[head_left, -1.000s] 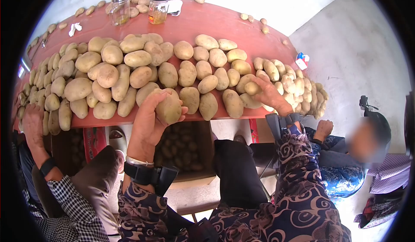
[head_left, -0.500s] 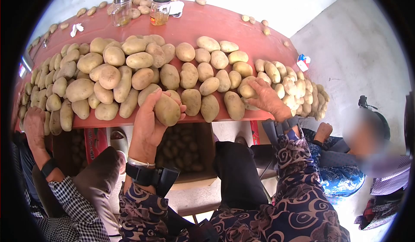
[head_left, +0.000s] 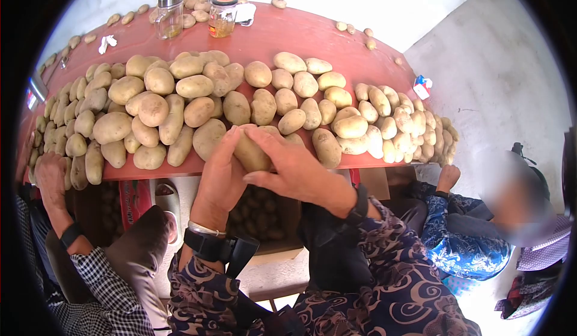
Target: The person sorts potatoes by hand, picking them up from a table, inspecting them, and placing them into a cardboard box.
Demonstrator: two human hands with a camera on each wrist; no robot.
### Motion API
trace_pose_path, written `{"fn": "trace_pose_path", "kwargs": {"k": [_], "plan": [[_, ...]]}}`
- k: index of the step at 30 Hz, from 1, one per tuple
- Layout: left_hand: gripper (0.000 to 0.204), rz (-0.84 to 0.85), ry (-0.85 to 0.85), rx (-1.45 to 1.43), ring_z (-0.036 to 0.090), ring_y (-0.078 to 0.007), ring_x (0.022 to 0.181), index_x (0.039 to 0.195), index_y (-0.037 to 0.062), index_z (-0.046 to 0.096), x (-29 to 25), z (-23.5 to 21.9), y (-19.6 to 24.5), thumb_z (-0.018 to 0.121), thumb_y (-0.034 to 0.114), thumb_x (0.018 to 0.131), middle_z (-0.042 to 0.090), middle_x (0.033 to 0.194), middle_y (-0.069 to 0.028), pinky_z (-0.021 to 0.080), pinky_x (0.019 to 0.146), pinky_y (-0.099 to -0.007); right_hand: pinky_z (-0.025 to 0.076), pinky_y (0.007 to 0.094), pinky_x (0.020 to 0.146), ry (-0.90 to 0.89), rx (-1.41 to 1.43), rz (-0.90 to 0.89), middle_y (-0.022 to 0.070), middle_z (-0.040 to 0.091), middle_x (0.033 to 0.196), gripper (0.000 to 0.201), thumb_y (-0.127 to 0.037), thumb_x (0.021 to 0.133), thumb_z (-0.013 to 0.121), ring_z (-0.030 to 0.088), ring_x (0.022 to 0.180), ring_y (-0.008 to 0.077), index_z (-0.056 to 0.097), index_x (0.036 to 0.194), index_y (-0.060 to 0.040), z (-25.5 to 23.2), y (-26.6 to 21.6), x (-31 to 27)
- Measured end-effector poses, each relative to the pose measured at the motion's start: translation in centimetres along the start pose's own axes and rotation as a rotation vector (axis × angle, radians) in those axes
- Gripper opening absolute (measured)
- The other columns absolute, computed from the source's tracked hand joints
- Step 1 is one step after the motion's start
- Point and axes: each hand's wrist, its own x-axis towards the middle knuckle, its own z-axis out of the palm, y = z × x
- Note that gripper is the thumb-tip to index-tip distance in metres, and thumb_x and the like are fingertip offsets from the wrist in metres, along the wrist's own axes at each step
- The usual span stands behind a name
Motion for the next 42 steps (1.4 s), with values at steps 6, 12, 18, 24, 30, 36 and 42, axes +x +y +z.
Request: {"fn": "trace_pose_path", "kwargs": {"k": [6,12,18,24,30,36,42], "plan": [[0.046,-0.019,-0.003,-0.005,0.047,-0.0211,0.104,0.113,0.0012,0.043,-0.4,0.5,1.1,0.033,0.041,0.091,0.053,0.106,-0.0126,0.038,0.089,-0.0337,0.046,0.0419,0.068,-0.078,-0.031,0.051,0.0204,0.05,0.102,0.056,-0.02,0.07,0.062,0.054,0.082,0.0382,0.038,0.119,-0.0088,0.2,0.1,-0.3],[0.043,0.052,0.287,0.113,0.055,-0.0222,0.091,0.101,0.0028,0.048,0.1,-1.2,1.9,0.036,0.043,0.09,0.057,0.095,-0.013,0.044,0.079,-0.0343,0.045,0.0415,0.066,-0.502,-0.071,0.076,0.0177,0.055,0.092,0.051,-0.028,0.069,0.063,0.056,0.079,0.0355,0.046,0.113,-0.0087,-1.4,0.2,-2.1],[0.04,0.039,0.354,0.095,0.057,-0.0214,0.082,0.095,0.0036,0.05,0.1,-1.3,1.6,0.039,0.042,0.089,0.058,0.088,-0.011,0.045,0.074,-0.0332,0.046,0.0381,0.064,-0.29,-0.282,0.096,0.0134,0.057,0.088,0.04,-0.024,0.072,0.063,0.057,0.076,0.0317,0.052,0.107,-0.0068,-4.4,1.1,-0.4],[0.032,0.07,0.363,0.111,0.057,-0.0195,0.075,0.091,0.0041,0.051,0.0,-0.9,1.6,0.04,0.034,0.089,0.058,0.084,-0.0085,0.045,0.068,-0.0305,0.045,0.0392,0.065,-0.259,-0.338,0.094,0.0139,0.056,0.091,0.035,-0.022,0.072,0.063,0.056,0.081,0.0322,0.054,0.103,-0.0064,-5.4,0.4,4.1],[0.032,0.187,0.488,-0.024,0.056,-0.0189,0.075,0.094,0.0045,0.048,-0.1,-1.5,1.3,0.038,0.034,0.09,0.057,0.083,-0.0078,0.044,0.066,-0.0308,0.043,0.0413,0.074,-0.116,-0.268,-0.115,0.0167,0.052,0.1,0.038,-0.026,0.074,0.062,0.051,0.095,0.0343,0.053,0.104,-0.005,-1.6,1.8,10.4],[0.041,0.293,0.613,-0.049,0.055,-0.0203,0.081,0.112,0.0018,0.039,-0.1,-1.7,1.8,0.04,0.035,0.088,0.053,0.095,-0.012,0.044,0.068,-0.0319,0.04,0.0403,0.08,0.003,-0.285,-0.087,0.0179,0.049,0.107,0.049,-0.037,0.069,0.067,0.047,0.099,0.0322,0.053,0.1,-0.0031,3.6,5.0,15.2],[0.056,0.334,0.549,-0.107,0.048,-0.028,0.099,0.127,0.0005,0.026,-0.3,-1.6,2.6,0.049,0.028,0.085,0.041,0.114,-0.0182,0.042,0.081,-0.0372,0.042,0.0391,0.075,-0.086,-0.075,0.001,0.0176,0.052,0.1,0.058,-0.049,0.059,0.069,0.052,0.091,0.0316,0.053,0.094,-0.0054,4.9,7.9,16.2]]}}
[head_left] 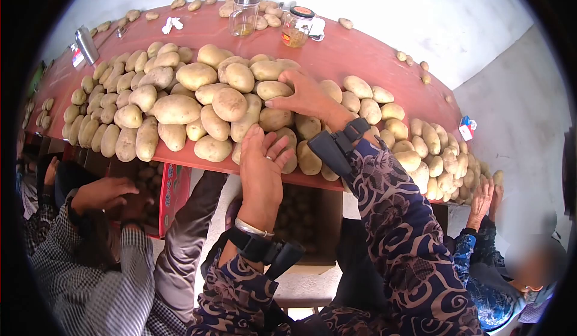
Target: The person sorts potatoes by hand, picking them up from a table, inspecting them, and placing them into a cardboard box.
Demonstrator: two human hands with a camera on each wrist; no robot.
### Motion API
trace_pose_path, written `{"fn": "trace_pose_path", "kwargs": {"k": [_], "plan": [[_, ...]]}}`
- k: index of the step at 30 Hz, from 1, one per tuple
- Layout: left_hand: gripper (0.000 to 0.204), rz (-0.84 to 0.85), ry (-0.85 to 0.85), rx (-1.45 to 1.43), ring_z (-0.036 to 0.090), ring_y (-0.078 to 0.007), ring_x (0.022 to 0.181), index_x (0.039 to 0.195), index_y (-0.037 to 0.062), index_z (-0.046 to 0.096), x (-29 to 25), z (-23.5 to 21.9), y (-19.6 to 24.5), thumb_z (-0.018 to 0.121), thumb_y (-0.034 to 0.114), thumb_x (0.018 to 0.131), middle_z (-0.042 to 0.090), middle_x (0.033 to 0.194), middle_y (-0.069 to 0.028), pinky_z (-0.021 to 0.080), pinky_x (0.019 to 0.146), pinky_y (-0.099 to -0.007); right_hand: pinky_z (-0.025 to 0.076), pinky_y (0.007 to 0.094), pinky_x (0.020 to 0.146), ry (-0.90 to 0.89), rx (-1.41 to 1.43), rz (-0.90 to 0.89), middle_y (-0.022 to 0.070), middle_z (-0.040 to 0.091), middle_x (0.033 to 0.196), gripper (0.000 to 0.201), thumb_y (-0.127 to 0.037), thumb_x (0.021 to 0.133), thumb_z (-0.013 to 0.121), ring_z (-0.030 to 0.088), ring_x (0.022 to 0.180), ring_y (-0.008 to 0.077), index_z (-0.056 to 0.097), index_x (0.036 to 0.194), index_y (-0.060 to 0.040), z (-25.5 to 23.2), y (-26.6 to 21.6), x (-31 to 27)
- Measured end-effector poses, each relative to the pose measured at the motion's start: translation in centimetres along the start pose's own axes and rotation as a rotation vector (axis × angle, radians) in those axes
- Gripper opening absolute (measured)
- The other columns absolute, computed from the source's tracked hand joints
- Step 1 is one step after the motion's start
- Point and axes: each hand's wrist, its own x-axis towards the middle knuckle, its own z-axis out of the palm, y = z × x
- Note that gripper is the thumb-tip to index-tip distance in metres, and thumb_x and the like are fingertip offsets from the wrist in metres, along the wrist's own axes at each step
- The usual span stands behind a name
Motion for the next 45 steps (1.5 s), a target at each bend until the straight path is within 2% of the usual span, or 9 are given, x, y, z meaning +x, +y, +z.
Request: {"fn": "trace_pose_path", "kwargs": {"k": [5,9,17,27,30,33,35,37,45], "plan": [[0.054,-0.01,-0.067,-0.037,0.045,-0.0297,0.103,0.125,0.0013,0.029,0.3,-0.2,0.0,0.052,0.026,0.084,0.038,0.117,-0.0168,0.04,0.086,-0.0402,0.038,0.0312,0.079,-0.159,0.249,0.259,0.0114,0.049,0.093,0.04,-0.037,0.068,0.066,0.046,0.092,0.0204,0.054,0.085,-0.0033,-1.8,-1.2,-0.4],[0.05,-0.04,-0.116,-0.063,0.046,-0.0294,0.102,0.122,0.0026,0.033,0.9,-0.3,-0.2,0.054,0.025,0.083,0.041,0.116,-0.0139,0.04,0.087,-0.0415,0.038,0.0289,0.077,-0.239,0.275,0.233,0.0066,0.051,0.086,0.037,-0.037,0.069,0.065,0.047,0.087,0.0166,0.056,0.083,-0.0038,-2.8,-1.8,0.0],[0.045,-0.103,-0.202,-0.101,0.047,-0.0272,0.099,0.122,0.0085,0.035,1.3,0.4,-0.7,0.053,0.026,0.084,0.045,0.113,-0.01,0.039,0.088,-0.0408,0.043,0.0242,0.065,-0.378,0.37,0.407,0.0046,0.056,0.09,0.045,-0.043,0.073,0.061,0.05,0.084,0.012,0.058,0.098,-0.0067,-5.0,-4.2,-1.4],[0.043,-0.117,-0.26,-0.048,0.047,-0.0251,0.099,0.121,0.0084,0.037,1.1,0.6,0.1,0.05,0.028,0.086,0.043,0.116,-0.0096,0.042,0.085,-0.0408,0.044,0.0242,0.058,-0.288,0.599,0.498,0.0059,0.056,0.093,0.047,-0.042,0.074,0.06,0.051,0.084,0.0125,0.057,0.099,-0.0026,-4.2,-3.8,-2.5],[0.042,-0.148,-0.305,-0.078,0.047,-0.0237,0.1,0.121,0.0082,0.038,1.5,0.1,0.3,0.049,0.028,0.086,0.043,0.116,-0.0091,0.043,0.084,-0.0401,0.041,0.0252,0.056,-0.279,0.489,0.41,0.0018,0.05,0.082,0.044,-0.047,0.069,0.063,0.047,0.075,0.0098,0.055,0.079,-0.0048,-3.8,-3.7,-2.5],[0.041,-0.157,-0.252,-0.069,0.047,-0.0236,0.1,0.121,0.0081,0.038,1.4,0.2,0.5,0.047,0.028,0.087,0.043,0.116,-0.0081,0.043,0.084,-0.0405,0.04,0.0212,0.06,-0.272,0.625,0.368,0.0015,0.053,0.085,0.039,-0.042,0.072,0.063,0.048,0.08,0.0081,0.059,0.084,-0.005,-2.3,-2.5,-2.6],[0.04,-0.164,-0.242,-0.066,0.048,-0.0234,0.1,0.121,0.0079,0.038,1.5,0.1,0.6,0.046,0.028,0.087,0.045,0.116,-0.008,0.044,0.083,-0.0407,0.036,0.0274,0.085,-0.155,0.915,0.219,0.004,0.056,0.095,0.039,-0.037,0.075,0.062,0.049,0.092,0.013,0.059,0.098,-0.0046,-1.5,-2.6,-3.3],[0.039,-0.187,-0.226,-0.059,0.049,-0.0231,0.101,0.121,0.0077,0.039,1.8,0.0,0.6,0.045,0.028,0.088,0.046,0.116,-0.0079,0.044,0.082,-0.0408,0.037,0.0275,0.084,-0.191,0.858,0.289,0.0037,0.056,0.097,0.039,-0.036,0.076,0.061,0.049,0.093,0.0126,0.059,0.1,-0.0048,-1.9,-3.1,-2.8],[0.038,-0.203,-0.64,0.181,0.057,-0.025,0.089,0.114,0.0012,0.043,1.9,-1.6,3.0,0.046,0.022,0.083,0.055,0.101,-0.0132,0.049,0.071,-0.0321,0.04,0.027,0.08,-0.1,0.887,0.388,0.0045,0.057,0.101,0.038,-0.033,0.08,0.057,0.051,0.093,0.0125,0.057,0.104,-0.004,-5.8,-6.6,-7.1]]}}
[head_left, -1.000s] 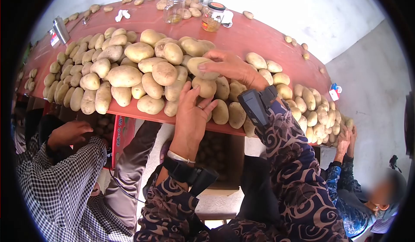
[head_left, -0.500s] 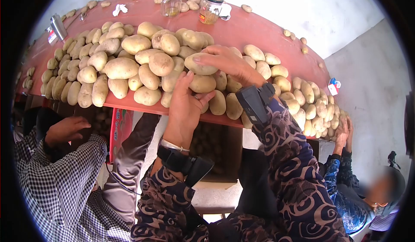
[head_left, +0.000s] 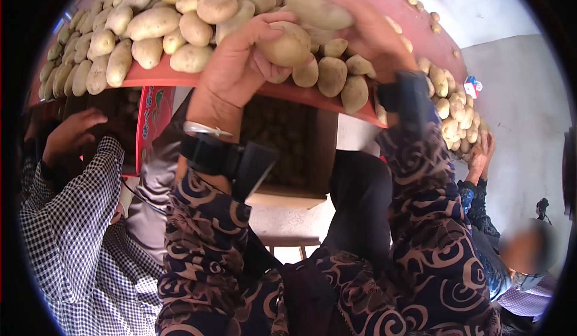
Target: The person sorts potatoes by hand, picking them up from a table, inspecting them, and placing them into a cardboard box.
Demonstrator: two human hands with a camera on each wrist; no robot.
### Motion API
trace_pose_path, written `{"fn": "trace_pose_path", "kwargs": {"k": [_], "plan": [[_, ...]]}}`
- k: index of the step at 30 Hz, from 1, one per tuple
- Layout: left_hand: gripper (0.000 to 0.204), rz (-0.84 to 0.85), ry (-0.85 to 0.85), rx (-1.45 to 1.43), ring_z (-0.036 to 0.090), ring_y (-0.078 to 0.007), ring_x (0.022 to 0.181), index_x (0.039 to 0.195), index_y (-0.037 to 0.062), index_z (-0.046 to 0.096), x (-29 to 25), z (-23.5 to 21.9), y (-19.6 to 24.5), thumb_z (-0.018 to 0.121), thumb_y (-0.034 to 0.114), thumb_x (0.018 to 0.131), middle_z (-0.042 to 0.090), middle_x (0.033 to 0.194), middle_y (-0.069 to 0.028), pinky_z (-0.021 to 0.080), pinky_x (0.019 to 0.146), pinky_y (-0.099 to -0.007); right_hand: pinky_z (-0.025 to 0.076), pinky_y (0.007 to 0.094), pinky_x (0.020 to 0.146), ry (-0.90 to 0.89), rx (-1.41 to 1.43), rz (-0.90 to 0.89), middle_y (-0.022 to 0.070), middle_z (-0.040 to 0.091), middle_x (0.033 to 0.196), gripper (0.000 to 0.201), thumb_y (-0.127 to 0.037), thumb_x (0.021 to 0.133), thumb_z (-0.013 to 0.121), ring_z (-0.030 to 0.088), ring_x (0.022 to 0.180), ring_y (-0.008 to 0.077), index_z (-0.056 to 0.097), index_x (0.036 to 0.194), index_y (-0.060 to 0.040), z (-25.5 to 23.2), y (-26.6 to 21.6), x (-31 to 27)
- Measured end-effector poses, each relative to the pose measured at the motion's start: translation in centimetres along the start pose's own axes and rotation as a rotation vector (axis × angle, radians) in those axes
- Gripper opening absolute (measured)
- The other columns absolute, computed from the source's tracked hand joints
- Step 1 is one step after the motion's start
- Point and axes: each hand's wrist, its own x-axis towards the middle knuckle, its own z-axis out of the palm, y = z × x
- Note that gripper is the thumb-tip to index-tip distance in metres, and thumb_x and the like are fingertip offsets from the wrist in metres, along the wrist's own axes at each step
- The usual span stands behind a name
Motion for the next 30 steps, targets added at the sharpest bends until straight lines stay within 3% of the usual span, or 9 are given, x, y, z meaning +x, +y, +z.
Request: {"fn": "trace_pose_path", "kwargs": {"k": [2,4,5,6,13,18,21,24,30], "plan": [[0.04,-0.034,-0.137,0.081,0.057,-0.0252,0.088,0.114,0.0002,0.044,-0.9,0.0,1.0,0.048,0.021,0.081,0.055,0.099,-0.0143,0.049,0.071,-0.0317,0.04,0.0255,0.075,0.034,0.12,-0.001,0.0033,0.058,0.094,0.035,-0.033,0.078,0.058,0.051,0.088,0.0122,0.06,0.098,-0.0048,-0.9,0.4,-2.0],[0.045,0.018,-0.218,0.183,0.057,-0.0247,0.086,0.114,-0.001,0.044,-1.5,0.3,1.3,0.05,0.022,0.077,0.055,0.098,-0.016,0.049,0.072,-0.032,0.038,0.0238,0.071,-0.135,0.057,-0.028,0.0022,0.058,0.087,0.033,-0.034,0.076,0.058,0.05,0.085,0.011,0.06,0.092,-0.0052,-2.0,1.1,-4.3],[0.045,0.002,-0.192,0.182,0.056,-0.0242,0.085,0.113,-0.0015,0.044,-1.8,0.6,1.5,0.05,0.023,0.075,0.055,0.098,-0.0175,0.049,0.075,-0.0337,0.041,0.0301,0.086,-0.184,-0.175,0.05,0.0132,0.057,0.099,0.049,-0.039,0.074,0.054,0.054,0.093,0.0194,0.055,0.101,0.0022,-2.5,0.8,-5.1],[0.045,-0.004,-0.192,0.18,0.056,-0.0242,0.085,0.113,-0.0015,0.044,-1.8,0.6,1.3,0.05,0.023,0.075,0.055,0.098,-0.0175,0.049,0.075,-0.0337,0.041,0.0301,0.086,-0.181,-0.172,0.054,0.0132,0.057,0.099,0.049,-0.039,0.074,0.054,0.054,0.093,0.0194,0.055,0.101,0.0022,-2.6,0.8,-5.9],[0.037,-0.085,-0.182,0.439,0.057,-0.0196,0.087,0.11,-0.0007,0.047,-1.8,1.3,0.8,0.05,0.017,0.078,0.056,0.097,-0.0129,0.048,0.078,-0.0294,0.043,0.022,0.059,-0.152,-0.175,0.294,0.0041,0.055,0.082,0.029,-0.018,0.069,0.064,0.051,0.071,0.0085,0.053,0.092,-0.0034,-1.0,1.2,-8.7],[0.033,-0.106,-0.175,0.573,0.057,-0.0166,0.087,0.108,-0.0004,0.05,-1.8,1.3,0.6,0.051,0.016,0.079,0.057,0.096,-0.0099,0.046,0.078,-0.0256,0.043,0.0221,0.064,-0.254,-0.475,0.219,0.004,0.055,0.089,0.033,-0.024,0.071,0.065,0.051,0.074,0.0095,0.054,0.094,-0.0032,-0.9,2.9,-8.3],[0.03,-0.081,-0.225,0.619,0.056,-0.0139,0.088,0.104,0.0,0.053,-1.8,1.1,0.4,0.052,0.017,0.08,0.058,0.095,-0.0085,0.043,0.08,-0.0238,0.044,0.0292,0.07,-0.353,-0.631,0.078,0.0119,0.058,0.086,0.038,-0.03,0.073,0.065,0.055,0.076,0.0203,0.056,0.097,-0.0019,-0.6,4.3,-8.6],[0.029,-0.119,-0.2,0.664,0.055,-0.0125,0.088,0.105,0.0011,0.054,-2.1,1.4,0.4,0.052,0.016,0.08,0.058,0.095,-0.0071,0.041,0.082,-0.024,0.044,0.0278,0.07,-0.266,-0.492,0.179,0.012,0.059,0.087,0.041,-0.026,0.073,0.065,0.056,0.079,0.0185,0.054,0.101,0.0004,0.1,4.3,-8.5],[0.03,-0.221,-0.11,0.637,0.058,-0.011,0.08,0.111,0.0038,0.053,-2.0,2.1,0.8,0.05,0.017,0.084,0.058,0.096,-0.0052,0.05,0.062,-0.0218,0.047,0.0259,0.066,-0.211,-0.006,0.213,0.0109,0.056,0.095,0.059,-0.018,0.074,0.066,0.056,0.079,0.0149,0.036,0.119,0.0047,1.9,4.1,-8.8]]}}
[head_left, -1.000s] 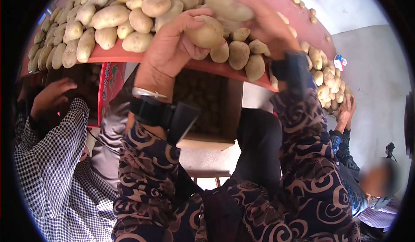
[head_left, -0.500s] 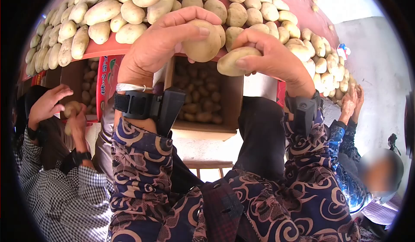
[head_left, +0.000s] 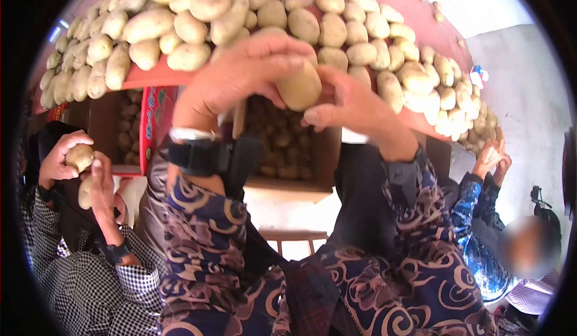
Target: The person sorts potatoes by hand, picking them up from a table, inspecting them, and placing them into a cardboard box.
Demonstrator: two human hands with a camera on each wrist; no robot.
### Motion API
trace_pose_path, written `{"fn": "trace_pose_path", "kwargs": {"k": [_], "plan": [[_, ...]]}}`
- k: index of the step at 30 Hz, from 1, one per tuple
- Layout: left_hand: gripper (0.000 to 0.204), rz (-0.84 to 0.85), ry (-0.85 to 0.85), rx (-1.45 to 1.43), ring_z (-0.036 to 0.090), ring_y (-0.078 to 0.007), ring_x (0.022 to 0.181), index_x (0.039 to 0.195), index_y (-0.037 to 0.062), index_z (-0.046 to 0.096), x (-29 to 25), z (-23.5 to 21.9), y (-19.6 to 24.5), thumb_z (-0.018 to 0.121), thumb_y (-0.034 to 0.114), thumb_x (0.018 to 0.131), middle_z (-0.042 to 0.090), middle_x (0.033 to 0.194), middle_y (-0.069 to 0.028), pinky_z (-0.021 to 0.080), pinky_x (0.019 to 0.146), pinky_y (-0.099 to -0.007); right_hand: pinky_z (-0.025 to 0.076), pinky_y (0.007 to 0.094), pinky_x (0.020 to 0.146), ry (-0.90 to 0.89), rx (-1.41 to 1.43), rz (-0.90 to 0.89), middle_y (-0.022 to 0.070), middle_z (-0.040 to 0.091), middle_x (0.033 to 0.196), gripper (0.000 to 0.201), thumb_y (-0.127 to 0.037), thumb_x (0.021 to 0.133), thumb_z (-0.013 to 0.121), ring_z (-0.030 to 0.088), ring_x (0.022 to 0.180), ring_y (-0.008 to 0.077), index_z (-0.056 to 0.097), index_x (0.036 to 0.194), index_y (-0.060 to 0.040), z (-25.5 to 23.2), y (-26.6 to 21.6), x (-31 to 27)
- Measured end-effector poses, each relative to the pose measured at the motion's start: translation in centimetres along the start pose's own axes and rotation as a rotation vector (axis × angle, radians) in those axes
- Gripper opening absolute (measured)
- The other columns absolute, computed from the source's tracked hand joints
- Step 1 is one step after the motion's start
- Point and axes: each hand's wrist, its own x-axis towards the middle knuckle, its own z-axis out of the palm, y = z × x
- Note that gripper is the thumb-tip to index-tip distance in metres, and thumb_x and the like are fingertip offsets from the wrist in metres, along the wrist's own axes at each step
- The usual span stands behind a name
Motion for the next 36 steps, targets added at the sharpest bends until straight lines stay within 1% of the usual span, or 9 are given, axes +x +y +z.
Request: {"fn": "trace_pose_path", "kwargs": {"k": [4,8,10,14,18,20,24,32,36], "plan": [[0.03,-0.046,-0.069,0.021,0.057,-0.009,0.082,0.112,0.0046,0.052,0.0,-0.3,-0.2,0.052,0.019,0.086,0.058,0.098,-0.0039,0.048,0.062,-0.0211,0.047,0.0255,0.063,0.023,0.076,0.078,0.0094,0.055,0.094,0.058,-0.017,0.072,0.066,0.055,0.078,0.0146,0.037,0.119,0.0029,0.2,0.1,0.2],[0.028,-0.073,0.047,0.102,0.059,-0.0098,0.076,0.106,0.0035,0.054,0.2,-0.4,-0.2,0.053,0.022,0.085,0.059,0.094,-0.0054,0.046,0.06,-0.0213,0.046,0.0321,0.064,-0.028,-0.457,-0.242,0.0099,0.058,0.086,0.047,-0.022,0.07,0.066,0.057,0.069,0.0203,0.049,0.109,-0.0022,-0.9,0.5,0.9],[0.023,-0.045,0.319,-0.012,0.06,-0.0108,0.074,0.1,0.0045,0.055,0.8,-0.8,-0.7,0.054,0.022,0.085,0.06,0.09,-0.0049,0.045,0.059,-0.0209,0.046,0.0335,0.062,-0.181,-0.848,0.035,0.0121,0.059,0.08,0.042,-0.027,0.071,0.064,0.058,0.068,0.0242,0.053,0.105,-0.0041,-1.5,-2.8,1.7],[0.012,0.075,0.644,-0.124,0.058,-0.0088,0.061,0.085,0.0059,0.057,1.4,-0.8,-1.1,0.054,0.017,0.083,0.061,0.075,-0.0037,0.042,0.049,-0.0183,0.045,0.036,0.059,0.236,-0.939,-0.428,0.0136,0.059,0.075,0.041,-0.031,0.073,0.062,0.058,0.068,0.0282,0.055,0.101,-0.0029,-3.5,-3.6,6.3],[0.014,0.272,0.927,-0.318,0.052,-0.007,0.052,0.074,0.0059,0.055,1.4,-0.6,-0.4,0.055,0.017,0.082,0.058,0.067,-0.0023,0.035,0.043,-0.0185,0.045,0.0372,0.066,0.435,-0.785,-0.397,0.0174,0.059,0.08,0.04,-0.03,0.072,0.062,0.058,0.077,0.031,0.054,0.101,-0.003,-4.9,-4.9,12.5],[0.015,0.299,0.978,-0.361,0.051,-0.0069,0.052,0.074,0.0059,0.054,1.5,-1.0,-0.7,0.055,0.018,0.083,0.057,0.066,-0.0023,0.035,0.043,-0.0186,0.044,0.038,0.075,0.608,-0.884,-0.712,0.0217,0.056,0.092,0.042,-0.031,0.075,0.06,0.056,0.087,0.0334,0.053,0.107,-0.0043,-5.6,-4.6,15.7],[0.012,0.397,1.141,-0.419,0.049,-0.0069,0.054,0.083,0.0068,0.052,1.5,-1.6,-0.7,0.054,0.018,0.082,0.056,0.07,-0.0025,0.035,0.045,-0.0189,0.041,0.0383,0.082,0.506,-0.77,-0.685,0.0233,0.051,0.104,0.053,-0.04,0.074,0.059,0.052,0.096,0.0341,0.051,0.114,-0.0068,-4.4,-6.0,19.5],[0.043,0.384,1.141,-0.167,0.059,-0.012,0.064,0.121,0.0016,0.039,1.8,-1.4,-0.1,0.053,0.01,0.081,0.052,0.093,-0.0068,0.039,0.047,-0.0184,0.04,0.0394,0.086,0.413,-1.112,-0.102,0.0215,0.043,0.118,0.065,-0.051,0.066,0.06,0.046,0.105,0.0362,0.053,0.113,-0.0057,-1.3,-8.5,20.3],[0.039,0.466,1.219,0.595,0.056,-0.0228,0.078,0.109,-0.0014,0.051,2.0,-2.4,-0.7,0.059,0.007,0.072,0.05,0.103,-0.0186,0.048,0.068,-0.0302,0.046,0.0389,0.075,0.598,-1.081,-0.366,0.0223,0.053,0.105,0.058,-0.049,0.062,0.061,0.053,0.094,0.0329,0.06,0.102,-0.0069,-3.4,-6.0,20.4]]}}
